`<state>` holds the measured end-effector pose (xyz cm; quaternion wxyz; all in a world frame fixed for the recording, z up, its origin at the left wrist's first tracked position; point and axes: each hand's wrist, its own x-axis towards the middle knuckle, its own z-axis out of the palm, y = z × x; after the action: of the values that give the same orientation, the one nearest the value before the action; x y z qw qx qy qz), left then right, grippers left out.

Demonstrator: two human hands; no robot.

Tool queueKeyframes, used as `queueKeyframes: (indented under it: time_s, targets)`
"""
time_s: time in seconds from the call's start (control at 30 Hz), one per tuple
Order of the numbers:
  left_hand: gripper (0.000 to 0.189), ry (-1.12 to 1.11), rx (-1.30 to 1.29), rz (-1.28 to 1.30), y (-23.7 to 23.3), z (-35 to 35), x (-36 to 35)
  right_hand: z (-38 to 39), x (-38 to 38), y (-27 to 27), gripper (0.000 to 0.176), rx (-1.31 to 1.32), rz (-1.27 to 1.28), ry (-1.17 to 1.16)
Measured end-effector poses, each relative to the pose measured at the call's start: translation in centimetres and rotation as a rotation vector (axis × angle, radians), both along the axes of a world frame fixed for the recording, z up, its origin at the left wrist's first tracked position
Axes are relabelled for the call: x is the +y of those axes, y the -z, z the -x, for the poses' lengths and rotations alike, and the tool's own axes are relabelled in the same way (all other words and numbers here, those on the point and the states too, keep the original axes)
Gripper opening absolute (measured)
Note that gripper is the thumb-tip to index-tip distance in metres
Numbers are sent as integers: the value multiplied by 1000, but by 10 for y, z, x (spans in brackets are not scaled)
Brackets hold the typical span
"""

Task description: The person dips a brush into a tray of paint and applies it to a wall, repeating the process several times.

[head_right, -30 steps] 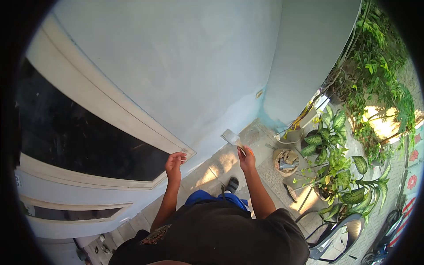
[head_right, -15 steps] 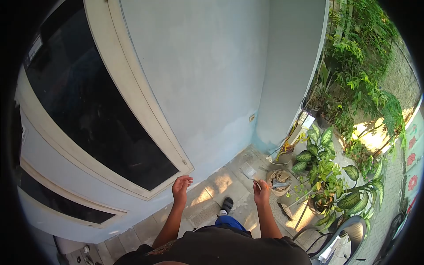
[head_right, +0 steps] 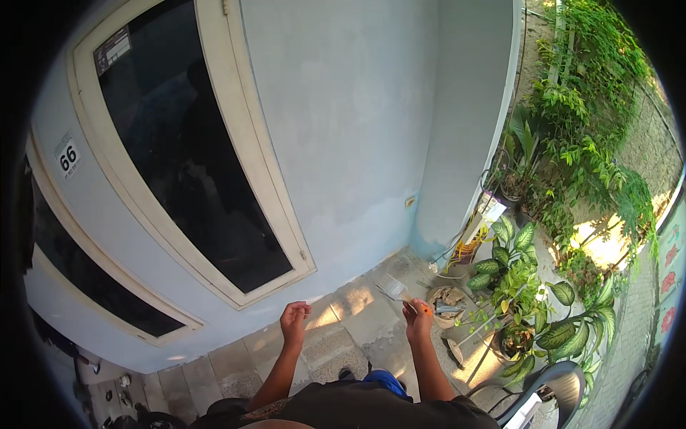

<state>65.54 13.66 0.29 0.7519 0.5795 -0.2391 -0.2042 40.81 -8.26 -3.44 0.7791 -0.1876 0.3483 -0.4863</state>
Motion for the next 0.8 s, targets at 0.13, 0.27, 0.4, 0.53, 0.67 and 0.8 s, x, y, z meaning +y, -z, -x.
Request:
queueKeyframes:
  time_s: [0.13,0.27,0.4,0.53,0.67,0.8]
  targets:
    - [15,-46,-50,38,-13,38,19,31,7,-8,15,14,48,-54]
    - [17,-33,-60,18,-18,90,26,75,15,-5,19,50,129,-65]
    - [16,-47,-36,-20,-5,160,27,126,26,-14,21,36,154,-72]
    - [16,-27,72,-39,15,236,25,177,38,-35,19,6,146,-83]
    - [15,45,83,-68,11,295,27,232,44,-35,19,18,135,-61]
    - [15,98,62,-55,8,328,30,287,52,-28,20,8,100,0]
